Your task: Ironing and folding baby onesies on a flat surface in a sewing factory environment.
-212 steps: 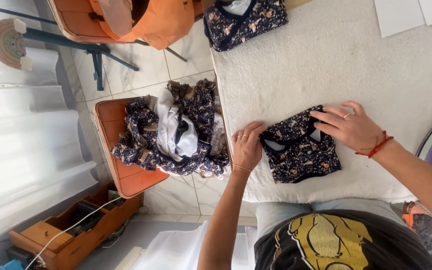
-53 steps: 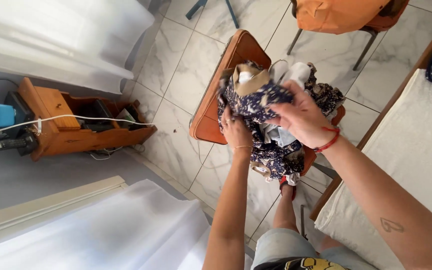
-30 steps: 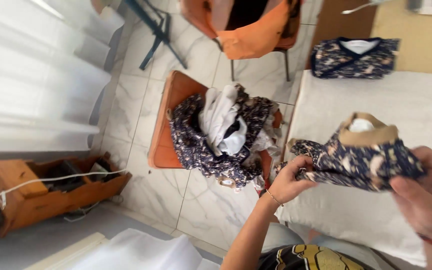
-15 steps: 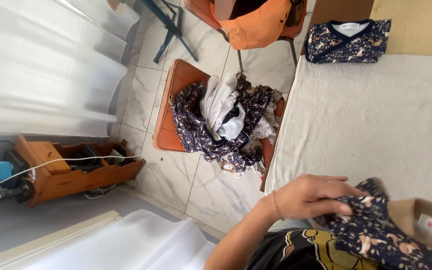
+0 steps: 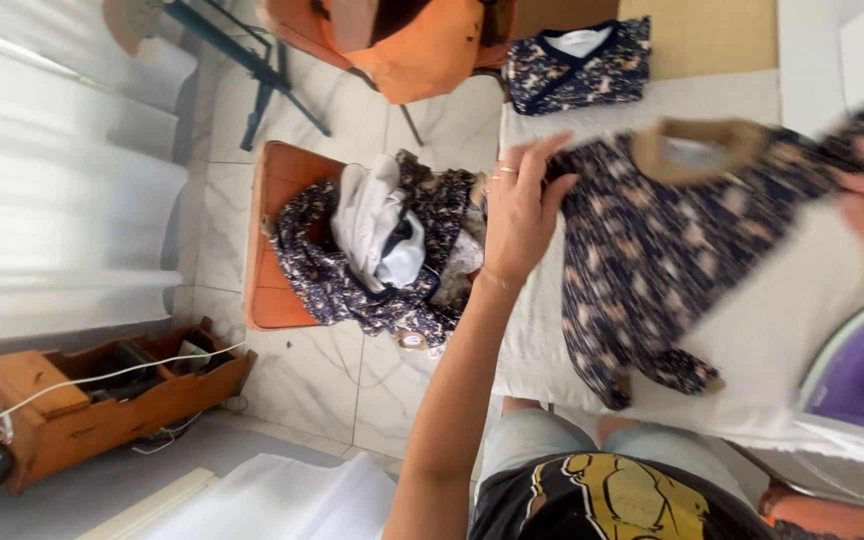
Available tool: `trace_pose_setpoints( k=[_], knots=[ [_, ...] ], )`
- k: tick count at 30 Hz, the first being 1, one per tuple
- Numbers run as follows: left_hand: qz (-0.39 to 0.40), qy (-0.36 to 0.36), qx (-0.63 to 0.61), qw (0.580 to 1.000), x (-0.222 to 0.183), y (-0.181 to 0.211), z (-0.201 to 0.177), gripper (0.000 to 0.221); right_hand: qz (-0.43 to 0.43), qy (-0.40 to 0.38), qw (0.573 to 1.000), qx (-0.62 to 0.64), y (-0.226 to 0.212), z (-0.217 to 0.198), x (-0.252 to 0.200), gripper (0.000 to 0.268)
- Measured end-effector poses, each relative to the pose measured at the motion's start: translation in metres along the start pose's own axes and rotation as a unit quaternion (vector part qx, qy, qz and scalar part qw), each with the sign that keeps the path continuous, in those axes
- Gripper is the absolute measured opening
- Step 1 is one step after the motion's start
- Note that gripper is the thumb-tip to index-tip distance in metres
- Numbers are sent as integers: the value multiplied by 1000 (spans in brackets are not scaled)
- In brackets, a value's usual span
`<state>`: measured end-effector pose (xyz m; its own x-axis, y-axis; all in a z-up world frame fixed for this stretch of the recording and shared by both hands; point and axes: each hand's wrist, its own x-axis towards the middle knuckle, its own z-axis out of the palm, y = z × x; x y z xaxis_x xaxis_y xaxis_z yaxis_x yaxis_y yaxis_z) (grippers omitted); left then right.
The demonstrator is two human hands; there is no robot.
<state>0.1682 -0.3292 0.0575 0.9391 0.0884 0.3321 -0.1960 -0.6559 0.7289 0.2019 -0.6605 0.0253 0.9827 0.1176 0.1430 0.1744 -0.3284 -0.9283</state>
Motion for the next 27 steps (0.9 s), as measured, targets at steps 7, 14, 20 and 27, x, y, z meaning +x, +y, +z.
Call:
trace_pose_setpoints(
  k=[7, 14, 20, 27],
  knots=[
    [-444, -172, -26, 879, -109, -66, 62, 50, 448, -115, 873, -153, 3, 95, -64, 44],
    [-541, -216, -123, 804, -149, -31, 86, 65, 475, -188, 849, -138, 17, 111, -110, 35],
    [-587, -165, -328, 722, -140, 9, 53, 41, 496, 5, 846, 196, 41, 88, -155, 27],
    [-527, -204, -141, 813, -202, -14, 58, 35, 507, -193, 824, -165, 23, 78, -189, 32]
  ],
)
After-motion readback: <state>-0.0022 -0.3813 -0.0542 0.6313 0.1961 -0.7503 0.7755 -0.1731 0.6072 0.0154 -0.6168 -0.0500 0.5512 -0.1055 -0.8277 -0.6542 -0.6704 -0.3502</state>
